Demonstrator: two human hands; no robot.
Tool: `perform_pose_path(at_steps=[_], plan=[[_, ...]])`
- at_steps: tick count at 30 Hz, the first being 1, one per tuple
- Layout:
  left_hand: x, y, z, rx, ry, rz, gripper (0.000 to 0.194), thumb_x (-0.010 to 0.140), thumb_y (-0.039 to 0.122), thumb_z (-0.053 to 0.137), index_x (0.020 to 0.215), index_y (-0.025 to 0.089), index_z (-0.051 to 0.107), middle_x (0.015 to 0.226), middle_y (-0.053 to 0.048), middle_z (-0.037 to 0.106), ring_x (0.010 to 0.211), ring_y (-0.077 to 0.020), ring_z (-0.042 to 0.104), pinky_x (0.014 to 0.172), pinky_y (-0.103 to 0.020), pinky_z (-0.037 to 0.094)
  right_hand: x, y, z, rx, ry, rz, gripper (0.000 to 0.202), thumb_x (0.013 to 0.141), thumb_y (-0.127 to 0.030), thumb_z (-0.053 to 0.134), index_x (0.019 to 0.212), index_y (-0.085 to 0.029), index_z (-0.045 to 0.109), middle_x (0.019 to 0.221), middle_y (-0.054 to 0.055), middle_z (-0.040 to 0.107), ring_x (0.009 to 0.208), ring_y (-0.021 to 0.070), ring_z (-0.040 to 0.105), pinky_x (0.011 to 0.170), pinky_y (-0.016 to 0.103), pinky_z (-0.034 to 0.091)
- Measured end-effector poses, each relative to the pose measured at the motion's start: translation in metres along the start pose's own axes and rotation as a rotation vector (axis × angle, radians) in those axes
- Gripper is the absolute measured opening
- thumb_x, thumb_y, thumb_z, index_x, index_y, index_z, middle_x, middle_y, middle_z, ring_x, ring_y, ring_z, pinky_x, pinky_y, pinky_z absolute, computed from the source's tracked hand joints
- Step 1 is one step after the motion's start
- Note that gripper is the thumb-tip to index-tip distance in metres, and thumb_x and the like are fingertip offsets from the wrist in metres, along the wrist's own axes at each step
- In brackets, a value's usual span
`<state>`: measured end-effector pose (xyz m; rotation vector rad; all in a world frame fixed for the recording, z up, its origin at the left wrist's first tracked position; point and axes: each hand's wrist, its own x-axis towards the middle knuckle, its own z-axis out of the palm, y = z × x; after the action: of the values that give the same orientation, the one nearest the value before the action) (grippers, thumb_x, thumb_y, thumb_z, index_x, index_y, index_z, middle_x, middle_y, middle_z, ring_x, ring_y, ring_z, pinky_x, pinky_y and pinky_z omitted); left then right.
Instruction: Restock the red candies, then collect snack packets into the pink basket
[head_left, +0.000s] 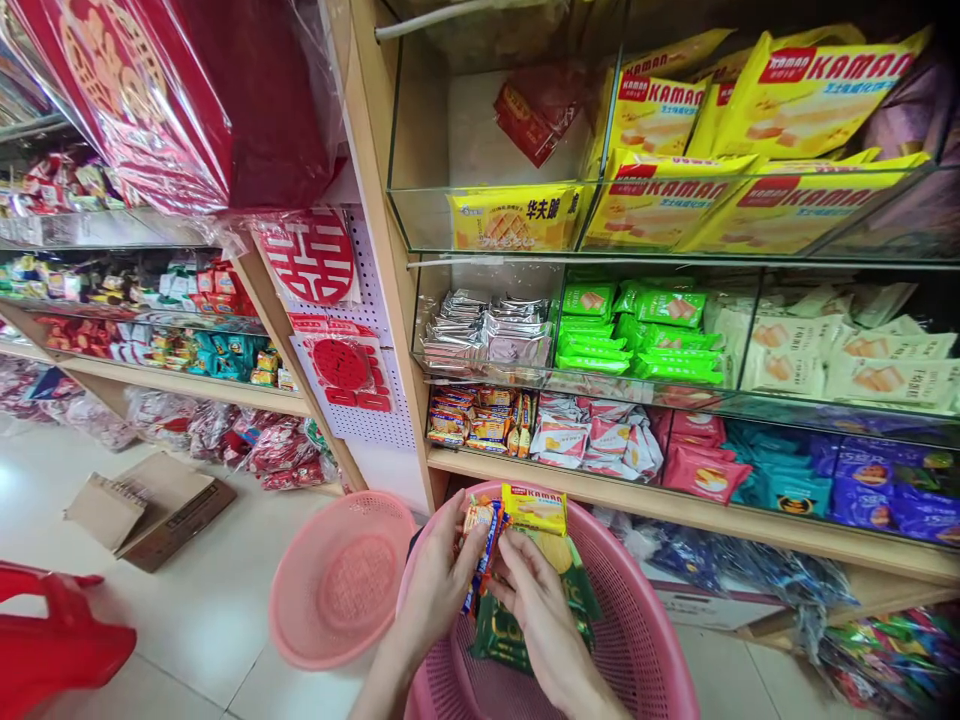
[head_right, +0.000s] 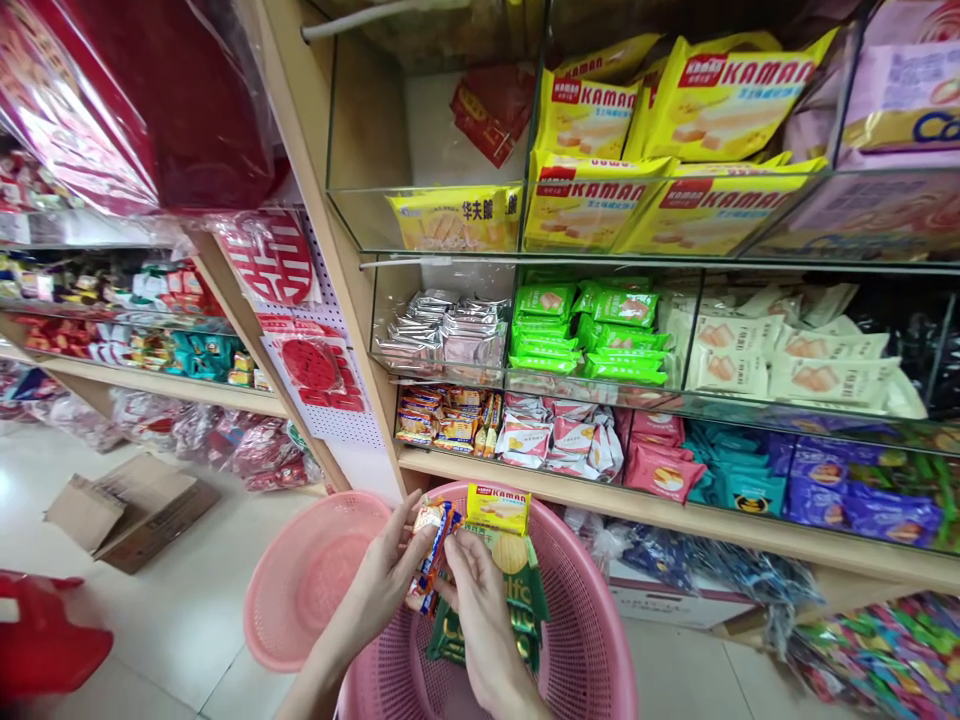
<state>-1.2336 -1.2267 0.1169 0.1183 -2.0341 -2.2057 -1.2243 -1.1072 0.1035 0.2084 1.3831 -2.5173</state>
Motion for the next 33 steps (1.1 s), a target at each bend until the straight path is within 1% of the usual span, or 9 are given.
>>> perform_pose_path(at_steps=[4, 9, 13, 16, 19, 21, 26, 29, 33], plan=[[0.0, 0.0, -0.002, 0.081, 0.008, 0.027, 0.042, 0.072, 0.021, 0.07, 0.113, 0.023, 0.065, 0.104, -0.006, 0.07, 0.094, -0.023, 0.061, 0.081, -0.024, 0.043, 0.001, 0.005, -0.002, 0.076, -0.014, -0.002, 0.031, 0.072, -0.047, 0.069, 0.094, -0.025, 0.066, 0.11, 0.003, 0.064, 0.097, 0.0193, 0.061, 0.081, 0.034, 0.054], [0.001, -0.002, -0.008, 0.209, -0.005, 0.037, 0.058, 0.061, 0.014, 0.076, 0.117, 0.023, 0.063, 0.098, -0.004, 0.071, 0.088, -0.0233, 0.06, 0.077, -0.023, 0.042, 0.001, 0.01, -0.003, 0.14, -0.019, 0.041, 0.032, 0.073, -0.043, 0.069, 0.1, -0.026, 0.066, 0.114, 0.003, 0.064, 0.102, 0.0186, 0.061, 0.085, 0.033, 0.053], [0.001, -0.006, -0.012, 0.214, 0.038, 0.075, 0.049, 0.059, 0.017, 0.076, 0.106, 0.021, 0.068, 0.091, -0.005, 0.069, 0.076, -0.0199, 0.058, 0.07, -0.022, 0.041, -0.001, 0.014, -0.004, 0.147, -0.021, 0.076, 0.034, 0.074, -0.044, 0.068, 0.102, -0.025, 0.065, 0.116, 0.005, 0.064, 0.104, 0.0205, 0.06, 0.087, 0.036, 0.052], [0.001, -0.007, -0.013, 0.421, 0.053, 0.078, 0.047, 0.063, 0.021, 0.072, 0.109, 0.02, 0.065, 0.089, -0.005, 0.069, 0.074, -0.019, 0.059, 0.069, -0.025, 0.043, -0.003, 0.014, -0.001, 0.147, -0.025, 0.094, 0.037, 0.073, -0.045, 0.069, 0.103, -0.025, 0.065, 0.119, 0.005, 0.063, 0.107, 0.0226, 0.059, 0.088, 0.039, 0.052], [0.002, -0.009, -0.015, 0.62, 0.003, 0.041, 0.051, 0.072, 0.028, 0.062, 0.121, 0.016, 0.054, 0.099, -0.008, 0.068, 0.082, -0.0203, 0.062, 0.075, -0.03, 0.048, -0.007, 0.01, 0.001, 0.112, -0.059, 0.078, 0.039, 0.075, -0.047, 0.067, 0.106, -0.024, 0.064, 0.124, 0.006, 0.06, 0.114, 0.0247, 0.056, 0.092, 0.04, 0.05], [0.003, -0.014, -0.018, 0.688, -0.003, 0.04, 0.05, 0.076, 0.031, 0.058, 0.122, 0.014, 0.051, 0.103, -0.009, 0.067, 0.087, -0.0206, 0.064, 0.078, -0.032, 0.049, -0.009, 0.005, -0.001, 0.055, -0.053, 0.049, 0.043, 0.075, -0.049, 0.066, 0.109, -0.023, 0.062, 0.126, 0.007, 0.06, 0.117, 0.0252, 0.054, 0.095, 0.04, 0.048], [0.006, -0.039, -0.021, 0.905, 0.029, 0.065, 0.049, 0.077, 0.028, 0.056, 0.124, 0.017, 0.047, 0.116, -0.012, 0.064, 0.104, -0.0232, 0.061, 0.087, -0.034, 0.048, -0.018, -0.014, -0.025, -0.143, 0.083, -0.092, 0.049, 0.075, -0.05, 0.065, 0.116, -0.024, 0.056, 0.126, 0.009, 0.06, 0.116, 0.0254, 0.056, 0.1, 0.042, 0.044], [0.006, -0.052, -0.016, 1.092, -0.057, 0.023, 0.052, 0.082, 0.026, 0.051, 0.131, 0.013, 0.04, 0.118, -0.014, 0.063, 0.108, -0.0238, 0.06, 0.088, -0.033, 0.047, -0.022, -0.022, -0.044, -0.189, 0.149, -0.164, 0.049, 0.077, -0.051, 0.063, 0.116, -0.024, 0.054, 0.125, 0.01, 0.06, 0.113, 0.0259, 0.058, 0.098, 0.042, 0.045], [0.007, -0.059, -0.006, 1.381, -0.146, -0.092, 0.052, 0.089, 0.027, 0.042, 0.137, 0.008, 0.035, 0.116, -0.017, 0.063, 0.105, -0.026, 0.062, 0.083, -0.032, 0.048, -0.024, -0.025, -0.061, -0.21, 0.175, -0.203, 0.048, 0.076, -0.052, 0.063, 0.114, -0.024, 0.055, 0.122, 0.01, 0.062, 0.111, 0.0267, 0.059, 0.094, 0.041, 0.048]])
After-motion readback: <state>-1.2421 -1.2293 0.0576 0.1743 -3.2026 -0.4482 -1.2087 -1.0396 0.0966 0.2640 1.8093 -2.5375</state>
